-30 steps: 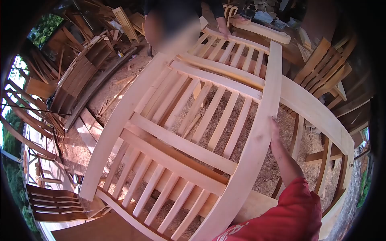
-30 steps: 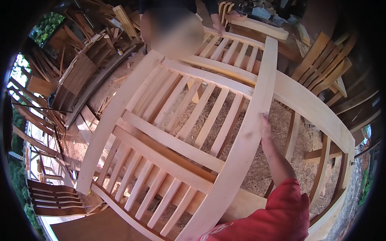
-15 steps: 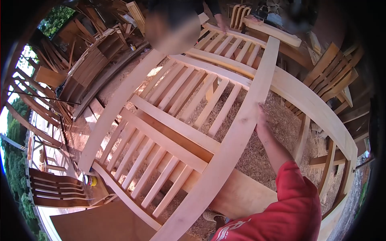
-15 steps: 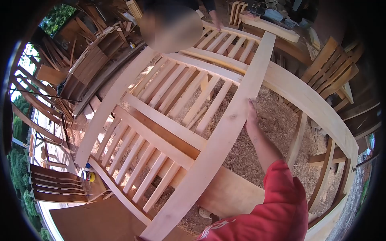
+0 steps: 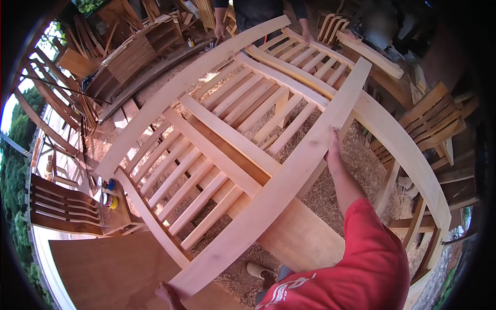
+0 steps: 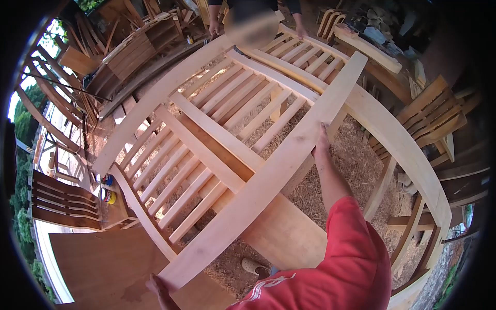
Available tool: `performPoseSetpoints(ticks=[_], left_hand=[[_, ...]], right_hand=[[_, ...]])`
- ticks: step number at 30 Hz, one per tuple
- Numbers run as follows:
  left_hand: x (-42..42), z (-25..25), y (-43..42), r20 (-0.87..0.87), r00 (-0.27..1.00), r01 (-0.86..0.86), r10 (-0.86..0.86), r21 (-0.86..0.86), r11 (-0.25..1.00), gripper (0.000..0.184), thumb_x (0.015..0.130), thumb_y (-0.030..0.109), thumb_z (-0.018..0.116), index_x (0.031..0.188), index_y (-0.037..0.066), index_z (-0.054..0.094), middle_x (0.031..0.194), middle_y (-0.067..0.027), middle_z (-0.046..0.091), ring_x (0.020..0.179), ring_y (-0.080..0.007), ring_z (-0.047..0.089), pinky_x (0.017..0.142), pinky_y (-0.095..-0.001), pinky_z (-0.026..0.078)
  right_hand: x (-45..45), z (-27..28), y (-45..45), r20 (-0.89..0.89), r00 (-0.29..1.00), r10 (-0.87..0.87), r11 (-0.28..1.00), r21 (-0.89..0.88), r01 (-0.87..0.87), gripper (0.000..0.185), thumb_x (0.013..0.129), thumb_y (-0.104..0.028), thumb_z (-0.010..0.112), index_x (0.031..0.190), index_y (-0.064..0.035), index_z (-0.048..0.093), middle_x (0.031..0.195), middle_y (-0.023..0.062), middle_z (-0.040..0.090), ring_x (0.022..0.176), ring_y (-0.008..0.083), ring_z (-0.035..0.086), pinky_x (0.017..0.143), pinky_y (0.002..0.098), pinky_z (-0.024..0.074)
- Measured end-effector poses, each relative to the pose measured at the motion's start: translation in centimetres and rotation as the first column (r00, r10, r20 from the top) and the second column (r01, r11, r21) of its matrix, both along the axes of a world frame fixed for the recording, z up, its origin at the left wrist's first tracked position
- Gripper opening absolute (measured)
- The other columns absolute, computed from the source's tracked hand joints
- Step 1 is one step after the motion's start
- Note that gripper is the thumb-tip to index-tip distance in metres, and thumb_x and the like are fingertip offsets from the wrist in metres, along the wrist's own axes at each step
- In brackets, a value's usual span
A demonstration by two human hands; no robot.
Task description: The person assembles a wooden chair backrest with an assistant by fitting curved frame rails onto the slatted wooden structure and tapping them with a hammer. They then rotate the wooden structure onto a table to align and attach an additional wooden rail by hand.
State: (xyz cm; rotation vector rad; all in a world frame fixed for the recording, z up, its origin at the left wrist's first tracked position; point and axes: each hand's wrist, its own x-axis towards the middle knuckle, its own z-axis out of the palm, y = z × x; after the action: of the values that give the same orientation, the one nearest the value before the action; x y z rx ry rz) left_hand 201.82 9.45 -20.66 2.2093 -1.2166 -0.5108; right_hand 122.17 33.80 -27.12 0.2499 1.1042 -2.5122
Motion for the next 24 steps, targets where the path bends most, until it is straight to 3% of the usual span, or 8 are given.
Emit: performPoseSetpoints(ticks=[5, 8, 11, 14, 15, 17, 20, 24], left_hand=[[0.3, -0.8, -0.6, 0.01, 0.996, 0.088, -0.088, -0.038, 0.995, 0.039, 0.079, 0.023, 0.056, 0.069, -0.014, 0.052, 0.058, -0.0133, 0.052, 0.057, -0.024, 0.044, 0.055, -0.0461, 0.037], [-2.2, 2.0, 1.0, 0.151, 0.988, 0.039, -0.043, 0.026, 0.999, 0.039, 0.08, 0.023, 0.056, 0.069, -0.014, 0.054, 0.059, -0.0167, 0.055, 0.057, -0.0269, 0.047, 0.057, -0.0476, 0.038], [-0.4, -0.2, -0.3, 0.244, 0.97, 0.01, 0.001, -0.045, 0.999, 0.042, 0.084, 0.029, 0.055, 0.062, -0.007, 0.053, 0.054, -0.0107, 0.049, 0.053, -0.0215, 0.043, 0.052, -0.0433, 0.035], [-3.5, 2.7, 1.4, 0.154, 0.987, 0.059, -0.05, -0.059, 0.997, 0.052, 0.087, 0.04, 0.056, 0.061, -0.006, 0.052, 0.054, -0.0115, 0.051, 0.053, -0.0241, 0.046, 0.054, -0.0435, 0.037], [-3.4, 2.5, 0.9, 0.198, 0.979, 0.048, -0.057, 0.05, 0.998, 0.059, 0.088, 0.047, 0.056, 0.059, -0.005, 0.05, 0.054, -0.0115, 0.051, 0.053, -0.0251, 0.047, 0.054, -0.0441, 0.037], [-5.0, 4.3, 1.2, 0.149, 0.981, 0.104, -0.124, 0.134, 0.986, 0.059, 0.088, 0.045, 0.056, 0.064, -0.009, 0.054, 0.06, -0.0153, 0.055, 0.06, -0.027, 0.05, 0.06, -0.0446, 0.039], [-3.7, 2.7, 0.4, 0.201, 0.971, 0.117, -0.133, 0.091, 0.989, 0.055, 0.086, 0.041, 0.057, 0.062, -0.008, 0.056, 0.058, -0.0177, 0.057, 0.056, -0.0291, 0.051, 0.058, -0.0467, 0.039], [-3.2, 2.9, 0.7, 0.162, 0.976, 0.124, -0.148, 0.152, 0.981, 0.05, 0.083, 0.037, 0.054, 0.067, -0.01, 0.056, 0.062, -0.0192, 0.057, 0.06, -0.0283, 0.05, 0.061, -0.046, 0.04]], right_hand=[[-0.2, 0.2, -0.4, -0.014, 0.999, -0.052, 0.997, 0.053, 0.053, 0.064, 0.09, -0.047, 0.057, 0.136, -0.0061, 0.04, 0.132, 0.0132, 0.051, 0.117, 0.029, 0.053, 0.099, 0.0428, 0.044], [-0.8, -1.2, 0.3, -0.02, 0.999, -0.048, 0.996, 0.076, 0.049, 0.071, 0.087, -0.048, 0.061, 0.137, -0.0022, 0.039, 0.132, 0.0152, 0.05, 0.118, 0.0291, 0.053, 0.099, 0.0414, 0.0442], [-2.0, -2.6, 0.5, 0.078, 0.995, -0.057, 0.952, 0.306, 0.03, 0.078, 0.084, -0.05, 0.065, 0.136, 0.0025, 0.038, 0.131, 0.0161, 0.051, 0.117, 0.0285, 0.053, 0.098, 0.04, 0.0448], [-0.7, -3.7, -1.4, 0.203, 0.979, -0.005, 0.865, 0.491, -0.097, 0.073, 0.086, -0.059, 0.056, 0.134, -0.0054, 0.044, 0.129, 0.0128, 0.053, 0.114, 0.0282, 0.055, 0.096, 0.0432, 0.046], [0.3, -2.4, -2.1, 0.152, 0.987, -0.041, 0.829, 0.558, -0.052, 0.076, 0.083, -0.06, 0.059, 0.132, -0.0043, 0.047, 0.128, 0.0129, 0.054, 0.113, 0.0277, 0.056, 0.095, 0.0423, 0.0466], [2.9, 1.1, -2.6, 0.045, 0.995, -0.091, 0.72, 0.694, 0.035, 0.08, 0.077, -0.062, 0.065, 0.128, -0.0022, 0.051, 0.126, 0.013, 0.055, 0.11, 0.0267, 0.057, 0.093, 0.0406, 0.0477], [3.0, 1.5, -2.4, -0.023, 0.998, -0.055, 0.728, 0.684, 0.056, 0.084, 0.071, -0.064, 0.071, 0.124, -0.0003, 0.054, 0.124, 0.0129, 0.056, 0.108, 0.0255, 0.057, 0.091, 0.0387, 0.0483], [3.7, 2.7, -1.8, 0.014, 0.996, -0.09, 0.615, 0.787, 0.045, 0.082, 0.073, -0.063, 0.069, 0.124, -0.0008, 0.054, 0.119, 0.0123, 0.059, 0.106, 0.0245, 0.058, 0.089, 0.0386, 0.049]])
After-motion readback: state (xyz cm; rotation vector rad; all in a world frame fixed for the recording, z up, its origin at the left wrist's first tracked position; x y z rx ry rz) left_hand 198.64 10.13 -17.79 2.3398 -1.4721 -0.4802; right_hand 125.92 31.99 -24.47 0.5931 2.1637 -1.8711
